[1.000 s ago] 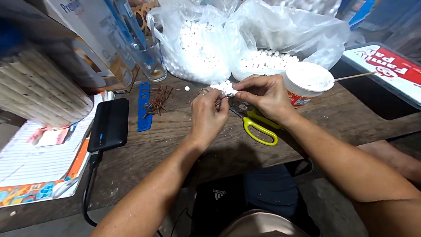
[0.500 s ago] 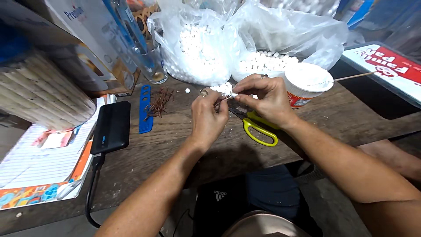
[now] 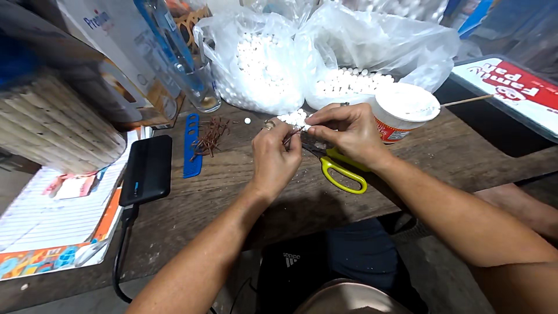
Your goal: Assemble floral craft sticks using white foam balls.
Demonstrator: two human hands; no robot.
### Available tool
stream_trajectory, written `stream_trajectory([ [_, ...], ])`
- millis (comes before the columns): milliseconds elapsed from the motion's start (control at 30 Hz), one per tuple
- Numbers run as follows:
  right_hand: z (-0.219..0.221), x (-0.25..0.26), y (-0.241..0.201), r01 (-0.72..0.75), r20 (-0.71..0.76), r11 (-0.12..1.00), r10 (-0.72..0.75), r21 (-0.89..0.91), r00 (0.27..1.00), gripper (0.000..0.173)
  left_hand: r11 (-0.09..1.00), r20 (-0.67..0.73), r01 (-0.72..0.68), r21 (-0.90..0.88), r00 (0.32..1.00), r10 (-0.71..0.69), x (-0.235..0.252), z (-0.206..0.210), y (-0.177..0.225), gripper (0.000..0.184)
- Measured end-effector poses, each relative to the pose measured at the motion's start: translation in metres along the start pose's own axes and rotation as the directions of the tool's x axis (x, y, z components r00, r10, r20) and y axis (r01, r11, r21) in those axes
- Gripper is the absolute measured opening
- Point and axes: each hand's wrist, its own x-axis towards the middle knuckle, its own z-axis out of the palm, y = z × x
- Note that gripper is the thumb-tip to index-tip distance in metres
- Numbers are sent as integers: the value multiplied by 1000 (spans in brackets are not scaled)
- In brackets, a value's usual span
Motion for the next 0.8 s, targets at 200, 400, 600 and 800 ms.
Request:
stream_trajectory([
  [200,0,0,2,22,6,1000,-22,-6,1000,11,1000,9,7,-25,1000,-7,0,0,0,12],
  [400,3,-2,1,21,-13,1000,-22,-8,1000,9,999,22,20,-28,1000,-19,-1,1,0,12],
  [600,5,-2,2,51,-33,998,-52,-38,998,7,1000,23,14,-25,1000,-14,0,1,1,13],
  [800,10,-2,6,27,-31,999,-29,-41,999,7,1000,49,18,-20,999,-17,-2,1,-3,13],
])
